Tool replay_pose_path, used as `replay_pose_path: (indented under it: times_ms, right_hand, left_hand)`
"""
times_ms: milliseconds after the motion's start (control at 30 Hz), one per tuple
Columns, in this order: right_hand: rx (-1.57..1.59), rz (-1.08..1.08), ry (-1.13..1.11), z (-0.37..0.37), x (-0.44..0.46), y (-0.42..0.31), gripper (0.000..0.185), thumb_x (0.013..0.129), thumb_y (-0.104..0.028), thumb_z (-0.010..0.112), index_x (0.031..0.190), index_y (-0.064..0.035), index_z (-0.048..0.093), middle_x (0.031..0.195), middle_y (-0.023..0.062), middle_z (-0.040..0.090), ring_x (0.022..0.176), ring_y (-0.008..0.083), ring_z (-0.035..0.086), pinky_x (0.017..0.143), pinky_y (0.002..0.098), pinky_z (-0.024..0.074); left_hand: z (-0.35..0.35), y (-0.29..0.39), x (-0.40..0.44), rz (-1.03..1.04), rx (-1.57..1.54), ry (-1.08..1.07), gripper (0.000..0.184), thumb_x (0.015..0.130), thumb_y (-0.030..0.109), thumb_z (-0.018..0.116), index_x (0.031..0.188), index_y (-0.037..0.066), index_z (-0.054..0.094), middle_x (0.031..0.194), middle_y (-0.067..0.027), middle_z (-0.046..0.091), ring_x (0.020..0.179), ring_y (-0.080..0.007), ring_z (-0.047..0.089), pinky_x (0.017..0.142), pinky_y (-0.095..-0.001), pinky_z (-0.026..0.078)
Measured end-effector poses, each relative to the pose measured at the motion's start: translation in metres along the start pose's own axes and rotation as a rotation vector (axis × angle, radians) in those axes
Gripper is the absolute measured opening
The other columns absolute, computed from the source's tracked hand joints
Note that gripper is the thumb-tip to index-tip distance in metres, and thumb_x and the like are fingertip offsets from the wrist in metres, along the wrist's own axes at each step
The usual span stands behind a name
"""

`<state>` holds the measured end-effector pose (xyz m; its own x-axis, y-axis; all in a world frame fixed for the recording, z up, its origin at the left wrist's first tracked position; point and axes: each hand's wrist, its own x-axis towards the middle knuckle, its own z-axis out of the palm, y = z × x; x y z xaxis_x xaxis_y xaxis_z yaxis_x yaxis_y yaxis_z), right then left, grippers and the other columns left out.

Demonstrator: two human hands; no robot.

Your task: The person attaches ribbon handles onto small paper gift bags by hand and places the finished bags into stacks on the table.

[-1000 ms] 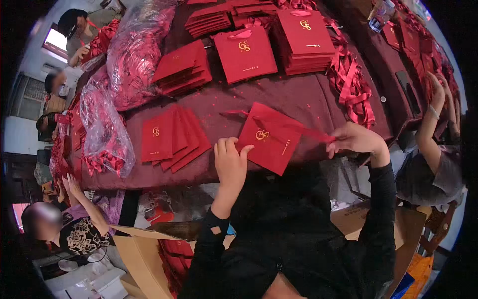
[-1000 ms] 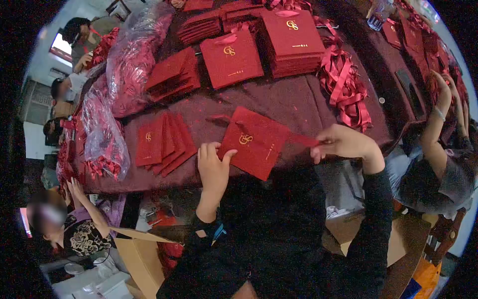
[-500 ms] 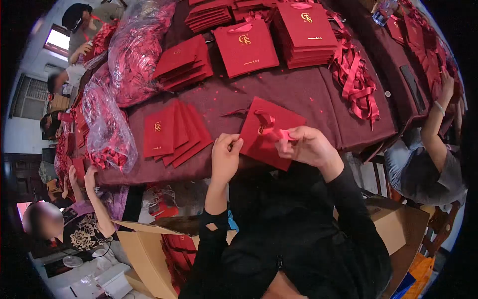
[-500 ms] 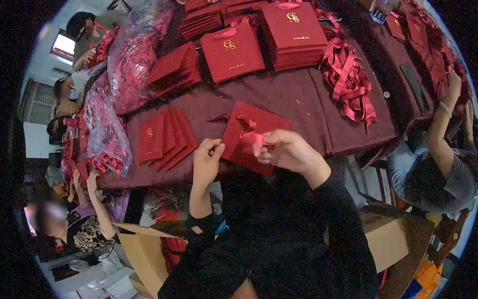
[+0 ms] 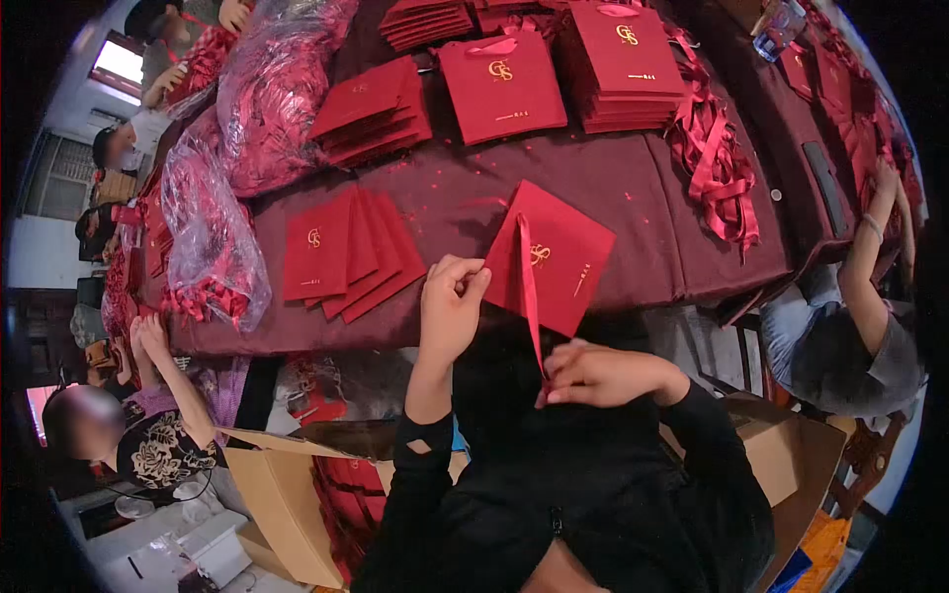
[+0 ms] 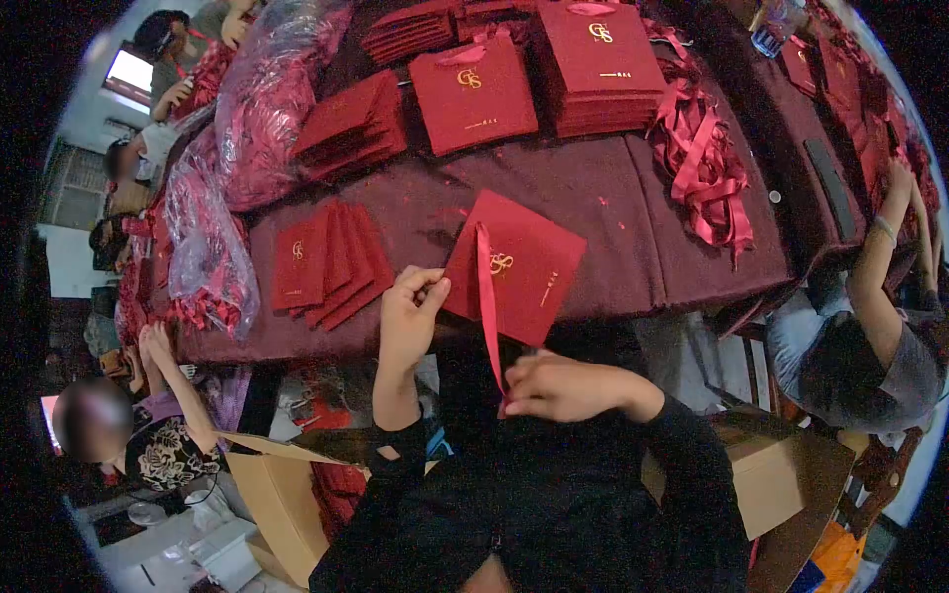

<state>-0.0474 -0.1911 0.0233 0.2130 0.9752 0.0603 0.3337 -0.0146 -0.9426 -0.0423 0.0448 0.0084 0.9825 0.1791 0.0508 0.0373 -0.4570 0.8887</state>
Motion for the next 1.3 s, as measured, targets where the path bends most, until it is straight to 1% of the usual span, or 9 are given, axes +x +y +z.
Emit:
replay_pose_path:
  times_ms: [67, 167, 267, 333, 433, 600, 733, 900, 1300]
  right_hand:
    - [0.49, 0.088, -0.113, 0.007, 0.0, -0.001, 0.021, 0.095, -0.021, 0.058, 0.097, -0.0028, 0.07, 0.093, 0.0068, 0.068, 0.089, 0.0138, 0.058, 0.081, 0.0313, 0.0433]
    - [0.676, 0.381, 0.112, -0.011, 0.001, -0.018, 0.02, 0.094, -0.014, 0.059, 0.099, 0.0029, 0.069, 0.083, 0.0078, 0.069, 0.067, 0.0101, 0.06, 0.063, 0.0229, 0.0456]
    - [0.991, 0.213, 0.67, -0.014, 0.011, -0.001, 0.017, 0.092, -0.009, 0.06, 0.105, 0.0019, 0.064, 0.078, 0.0072, 0.067, 0.061, 0.0108, 0.061, 0.057, 0.0223, 0.048]
    - [1.025, 0.026, 0.808, -0.019, 0.024, 0.017, 0.015, 0.09, -0.006, 0.062, 0.103, 0.0008, 0.059, 0.076, 0.0081, 0.066, 0.062, 0.013, 0.063, 0.055, 0.0241, 0.0492]
    - [0.931, 0.092, 0.942, -0.022, 0.04, 0.022, 0.015, 0.088, -0.003, 0.063, 0.1, -0.0013, 0.054, 0.076, 0.0097, 0.065, 0.061, 0.015, 0.063, 0.053, 0.0258, 0.0498]
    - [0.931, 0.051, 0.894, -0.025, 0.044, 0.024, 0.013, 0.091, -0.005, 0.06, 0.102, -0.0013, 0.055, 0.08, 0.0126, 0.066, 0.065, 0.0163, 0.064, 0.059, 0.0263, 0.0504]
    - [1.285, 0.067, 0.808, -0.029, 0.034, 0.038, 0.011, 0.09, -0.005, 0.06, 0.1, 0.0003, 0.06, 0.082, 0.012, 0.068, 0.068, 0.0145, 0.063, 0.061, 0.0251, 0.0498]
    - [0.835, 0.177, 0.874, -0.027, 0.045, 0.026, 0.012, 0.086, -0.004, 0.065, 0.097, 0.0011, 0.063, 0.085, 0.0087, 0.07, 0.071, 0.0121, 0.065, 0.063, 0.0228, 0.0504]
    - [0.71, 0.335, 0.826, -0.027, 0.058, 0.022, 0.012, 0.084, -0.004, 0.067, 0.096, -0.0002, 0.065, 0.075, 0.0071, 0.068, 0.063, 0.0112, 0.064, 0.055, 0.022, 0.0476]
  left_hand:
    - [0.0, 0.002, 0.0, 0.018, 0.007, -0.009, 0.011, 0.082, 0.009, 0.067, 0.09, 0.001, 0.068, 0.079, -0.0072, 0.059, 0.071, -0.0189, 0.052, 0.065, -0.0298, 0.042]
    - [0.001, 0.006, -0.001, 0.025, 0.012, -0.016, 0.01, 0.082, 0.008, 0.067, 0.089, 0.001, 0.068, 0.078, -0.0071, 0.06, 0.071, -0.0191, 0.052, 0.065, -0.0303, 0.042]
    - [0.002, 0.008, -0.003, -0.004, 0.005, -0.015, 0.011, 0.081, 0.009, 0.068, 0.089, 0.002, 0.068, 0.077, -0.0066, 0.06, 0.071, -0.019, 0.052, 0.065, -0.0305, 0.042]
    - [0.003, 0.011, -0.004, -0.007, -0.003, -0.019, 0.011, 0.081, 0.01, 0.068, 0.088, 0.001, 0.067, 0.076, -0.0064, 0.06, 0.073, -0.0188, 0.052, 0.065, -0.0304, 0.042]
    - [0.001, 0.014, -0.004, -0.011, 0.078, -0.029, 0.011, 0.08, 0.011, 0.069, 0.085, 0.001, 0.066, 0.076, -0.0065, 0.061, 0.074, -0.0193, 0.052, 0.066, -0.031, 0.042]
    - [0.0, 0.013, -0.006, 0.045, 0.121, -0.029, 0.011, 0.08, 0.011, 0.068, 0.084, 0.001, 0.066, 0.077, -0.0073, 0.061, 0.075, -0.0219, 0.051, 0.068, -0.0328, 0.043]
    - [-0.001, 0.013, -0.006, 0.069, 0.152, -0.041, 0.011, 0.081, 0.011, 0.068, 0.085, 0.001, 0.065, 0.079, -0.0083, 0.062, 0.078, -0.0242, 0.053, 0.07, -0.0336, 0.044]
    - [0.0, 0.021, -0.009, 0.039, 0.141, -0.058, 0.012, 0.081, 0.01, 0.067, 0.088, 0.001, 0.066, 0.081, -0.0091, 0.063, 0.081, -0.0248, 0.055, 0.073, -0.0341, 0.045]
    - [0.002, 0.018, -0.011, 0.06, 0.134, -0.055, 0.015, 0.082, 0.009, 0.067, 0.092, -0.002, 0.066, 0.084, -0.0089, 0.063, 0.079, -0.0227, 0.054, 0.072, -0.0325, 0.044]
